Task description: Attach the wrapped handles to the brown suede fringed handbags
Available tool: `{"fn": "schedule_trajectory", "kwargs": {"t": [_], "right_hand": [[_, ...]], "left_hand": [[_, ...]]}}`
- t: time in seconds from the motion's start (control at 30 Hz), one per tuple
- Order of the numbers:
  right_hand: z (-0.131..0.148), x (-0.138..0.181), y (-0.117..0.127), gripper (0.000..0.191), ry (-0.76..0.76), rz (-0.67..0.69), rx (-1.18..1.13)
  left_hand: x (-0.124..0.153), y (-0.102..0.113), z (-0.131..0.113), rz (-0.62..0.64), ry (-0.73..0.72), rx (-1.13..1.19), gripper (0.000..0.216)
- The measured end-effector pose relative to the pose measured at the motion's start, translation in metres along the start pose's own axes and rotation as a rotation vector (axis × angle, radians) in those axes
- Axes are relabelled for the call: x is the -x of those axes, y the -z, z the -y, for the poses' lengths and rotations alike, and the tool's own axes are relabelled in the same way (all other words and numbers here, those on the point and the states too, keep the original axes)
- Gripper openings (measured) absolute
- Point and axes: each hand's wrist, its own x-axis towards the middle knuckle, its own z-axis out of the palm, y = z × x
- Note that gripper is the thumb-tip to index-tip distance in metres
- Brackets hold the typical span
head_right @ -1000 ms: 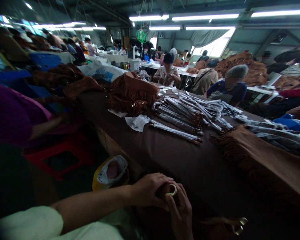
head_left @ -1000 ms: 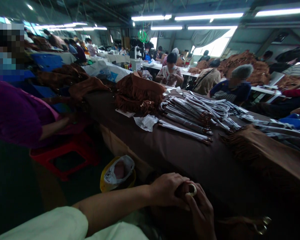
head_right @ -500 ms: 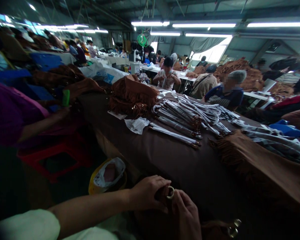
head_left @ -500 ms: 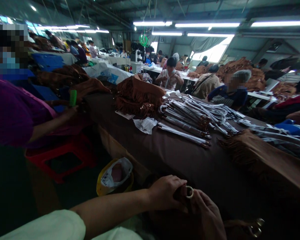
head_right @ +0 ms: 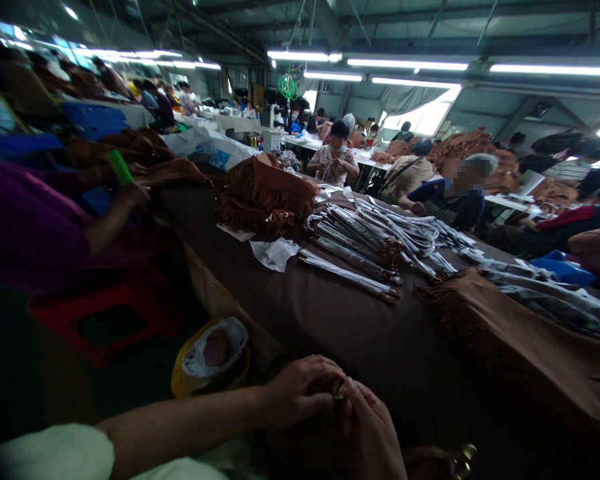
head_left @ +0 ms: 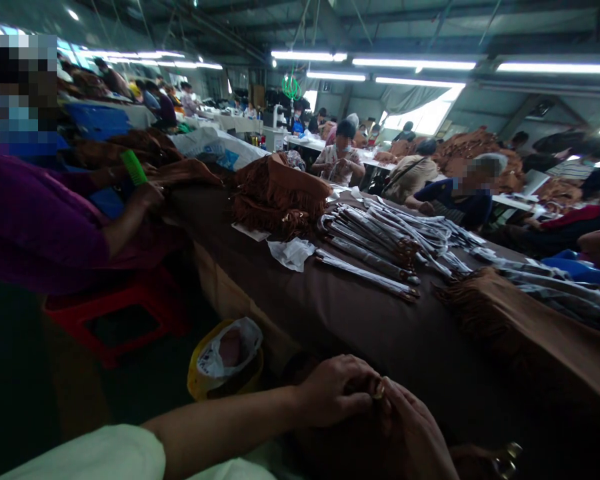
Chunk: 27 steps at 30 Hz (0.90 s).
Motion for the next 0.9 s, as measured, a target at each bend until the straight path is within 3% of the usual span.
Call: {"fn": "schedule_trajectory", "kwargs": {"t": [0.17,0.33,0.5,0.57,0.63,0.7,0.8,0.9], "right_hand": [[0.001,0.001,0.009,0.034,-0.025,-0.035,0.084],[0.018,0.012,0.005,0.037,-0.023,0.038,0.197],[0.047,-0.001,-0.002,0.052,0.030,0.144,0.600],[0.066,-0.025,-0.007,0.058,0.150,0.117,0.815],[0.088,-0.060,-0.018,0.058,0.359,0.007,1.059],[0.106,-0.103,-0.039,0.053,0.584,0.001,1.395],[0.116,-0.167,-0.081,0.034,0.719,0.031,1.501],[0.109,-0.219,-0.117,0.022,0.859,0.062,1.549]], "left_hand": [[-0.003,-0.005,0.006,-0.030,-0.134,-0.069,0.048],[-0.007,-0.001,0.002,-0.039,-0.291,-0.142,0.049],[-0.005,0.001,0.002,-0.107,-0.250,-0.166,0.038],[-0.004,0.005,0.007,-0.132,-0.183,-0.188,0.035],[-0.003,0.009,0.012,-0.150,-0.140,-0.204,0.032],[-0.004,0.013,0.018,-0.157,-0.138,-0.204,0.031],[-0.008,0.012,0.032,-0.128,-0.170,-0.207,0.036],[-0.014,0.003,0.055,-0.074,-0.227,-0.233,0.042]]}}
